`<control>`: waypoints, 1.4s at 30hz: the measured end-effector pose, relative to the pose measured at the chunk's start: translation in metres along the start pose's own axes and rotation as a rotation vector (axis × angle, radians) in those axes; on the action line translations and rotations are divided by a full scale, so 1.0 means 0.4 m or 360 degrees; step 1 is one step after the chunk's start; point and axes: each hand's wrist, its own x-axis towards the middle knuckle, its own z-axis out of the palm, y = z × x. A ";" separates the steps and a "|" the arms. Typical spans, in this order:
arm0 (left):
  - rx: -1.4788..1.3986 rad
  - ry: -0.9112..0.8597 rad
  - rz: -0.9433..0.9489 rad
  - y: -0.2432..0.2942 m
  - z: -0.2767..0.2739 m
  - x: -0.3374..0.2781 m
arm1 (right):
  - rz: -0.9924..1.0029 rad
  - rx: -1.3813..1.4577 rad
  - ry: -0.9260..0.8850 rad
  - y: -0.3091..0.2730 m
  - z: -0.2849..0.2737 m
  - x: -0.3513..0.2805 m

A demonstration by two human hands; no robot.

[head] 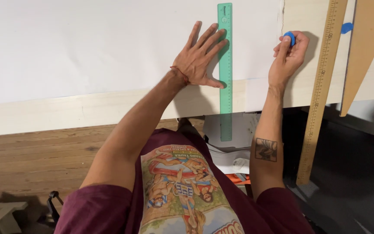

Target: Marking straight lines on a large sheet of material using a ruler and chalk

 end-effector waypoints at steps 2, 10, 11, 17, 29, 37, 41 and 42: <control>0.0006 0.0025 0.0008 0.004 -0.002 0.000 | 0.0008 0.0012 -0.0001 -0.001 -0.002 0.002; 0.0065 -0.0138 -0.0058 0.002 0.019 -0.002 | 0.0032 0.0111 -0.0044 -0.032 0.005 0.037; 0.0073 -0.0136 -0.0058 0.004 0.016 -0.001 | 0.0027 0.0118 -0.0043 -0.028 0.026 0.055; 0.0129 0.0007 -0.0057 0.017 0.005 0.002 | -0.0377 -0.0031 -0.0527 -0.068 0.183 0.172; 0.0104 0.0118 -0.0110 0.012 -0.017 0.012 | -0.0688 -0.0636 -0.0979 -0.028 0.253 0.208; 0.0093 0.0098 -0.0124 0.014 -0.011 0.013 | -0.0768 -0.0737 -0.0937 0.018 0.248 0.196; 0.0121 0.0089 -0.0131 0.017 -0.019 0.009 | -0.0837 -0.0766 -0.0919 0.019 0.254 0.191; 0.0124 0.0090 -0.0129 0.017 -0.020 0.009 | -0.0871 -0.0783 -0.0923 0.018 0.257 0.188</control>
